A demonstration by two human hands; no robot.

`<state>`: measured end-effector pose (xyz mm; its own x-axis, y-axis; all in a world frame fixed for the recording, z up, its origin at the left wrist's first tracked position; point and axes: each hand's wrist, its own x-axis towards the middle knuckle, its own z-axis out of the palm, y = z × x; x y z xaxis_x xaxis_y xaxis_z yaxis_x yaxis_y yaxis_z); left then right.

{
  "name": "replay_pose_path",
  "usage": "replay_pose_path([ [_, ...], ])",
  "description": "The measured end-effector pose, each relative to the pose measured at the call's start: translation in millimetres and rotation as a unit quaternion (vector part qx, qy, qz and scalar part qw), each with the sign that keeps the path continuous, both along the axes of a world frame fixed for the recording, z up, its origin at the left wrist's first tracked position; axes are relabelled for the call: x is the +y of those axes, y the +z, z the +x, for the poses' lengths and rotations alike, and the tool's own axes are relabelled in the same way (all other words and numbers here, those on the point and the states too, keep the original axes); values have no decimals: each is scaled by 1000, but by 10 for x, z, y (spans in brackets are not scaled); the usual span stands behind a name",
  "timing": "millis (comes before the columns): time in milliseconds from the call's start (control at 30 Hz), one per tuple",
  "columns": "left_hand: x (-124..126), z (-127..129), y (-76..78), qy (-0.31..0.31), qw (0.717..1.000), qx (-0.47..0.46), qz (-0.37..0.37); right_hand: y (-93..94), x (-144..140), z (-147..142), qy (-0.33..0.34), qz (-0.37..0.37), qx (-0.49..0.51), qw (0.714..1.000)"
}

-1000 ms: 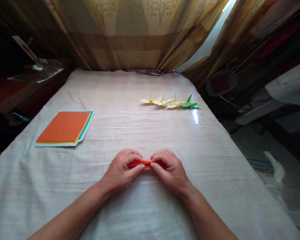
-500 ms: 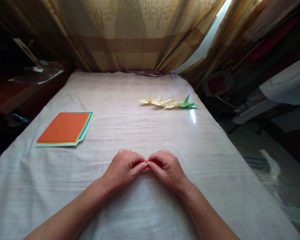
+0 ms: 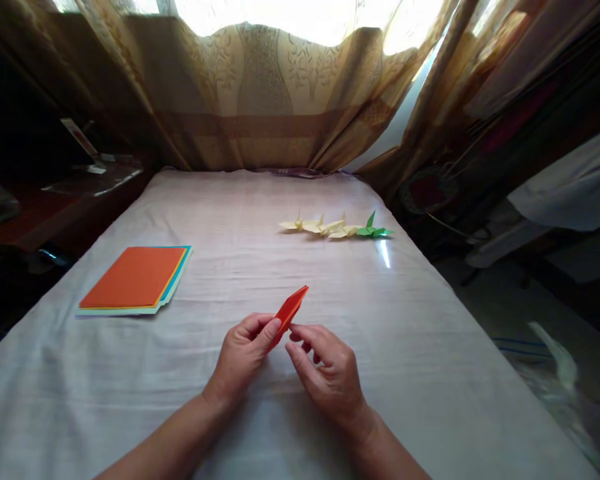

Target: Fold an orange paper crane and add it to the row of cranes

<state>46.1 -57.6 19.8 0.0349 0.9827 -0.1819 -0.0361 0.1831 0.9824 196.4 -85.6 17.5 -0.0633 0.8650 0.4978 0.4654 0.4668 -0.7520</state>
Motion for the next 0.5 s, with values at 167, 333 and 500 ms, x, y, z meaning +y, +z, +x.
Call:
replay_pose_path([
  [167, -78, 16, -18, -31, 999, -10, 22, 13, -15, -14, -25, -31, 16, 999],
  [333, -104, 32, -23, -61, 998, -26, 9, 9, -1, -2, -42, -28, 7, 999],
  [500, -76, 38, -25, -60, 996, -70, -14, -23, -1, 8, -26, -30, 16, 999],
])
